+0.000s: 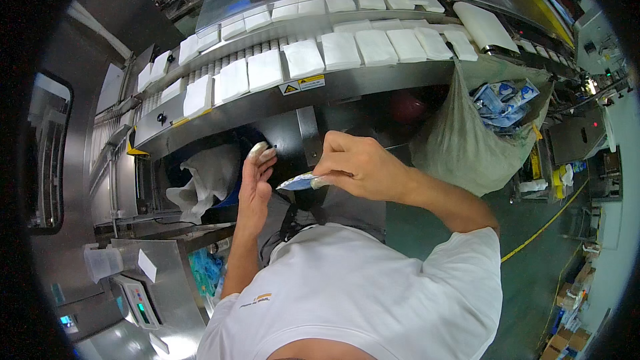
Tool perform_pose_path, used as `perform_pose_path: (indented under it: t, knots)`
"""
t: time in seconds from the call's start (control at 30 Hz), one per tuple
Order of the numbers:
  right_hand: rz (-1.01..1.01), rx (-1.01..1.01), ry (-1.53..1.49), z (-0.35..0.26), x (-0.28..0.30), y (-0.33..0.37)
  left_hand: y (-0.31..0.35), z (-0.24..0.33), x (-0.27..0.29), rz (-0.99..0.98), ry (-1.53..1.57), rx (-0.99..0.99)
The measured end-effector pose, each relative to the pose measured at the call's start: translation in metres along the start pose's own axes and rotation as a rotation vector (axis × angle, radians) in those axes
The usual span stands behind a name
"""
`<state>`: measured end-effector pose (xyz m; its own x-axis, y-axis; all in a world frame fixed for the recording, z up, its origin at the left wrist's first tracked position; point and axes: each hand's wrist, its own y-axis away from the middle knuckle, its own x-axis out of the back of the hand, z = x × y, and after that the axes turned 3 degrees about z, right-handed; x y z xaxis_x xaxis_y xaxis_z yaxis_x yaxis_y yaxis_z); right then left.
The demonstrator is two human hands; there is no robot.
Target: The person uses scissors to cut open blue plastic packets, extracts white rectangular blocks, and places them onto a moving industrial conveyor belt.
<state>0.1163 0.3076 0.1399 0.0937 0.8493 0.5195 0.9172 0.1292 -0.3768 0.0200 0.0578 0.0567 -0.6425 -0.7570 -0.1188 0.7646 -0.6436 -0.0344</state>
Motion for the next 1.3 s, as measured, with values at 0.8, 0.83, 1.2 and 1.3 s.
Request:
perform_pose_path:
  t: [0.8, 0.83, 1.2, 1.3]
  knots:
    - [0.234, -0.081, 0.067, -0.009, -0.013, 0.003, -0.029, 0.032, -0.014, 0.294, 0.393, 0.002]
    - [0.230, -0.080, 0.023, -0.011, -0.017, -0.004, -0.029, 0.031, -0.017, 0.279, 0.368, -0.006]
    - [0.360, -0.132, -0.163, 0.006, -0.060, -0.013, -0.032, 0.015, -0.017, 0.281, 0.234, -0.177]
    - [0.448, -0.041, -0.015, 0.005, -0.064, -0.006, -0.030, 0.007, -0.020, 0.307, 0.276, -0.140]
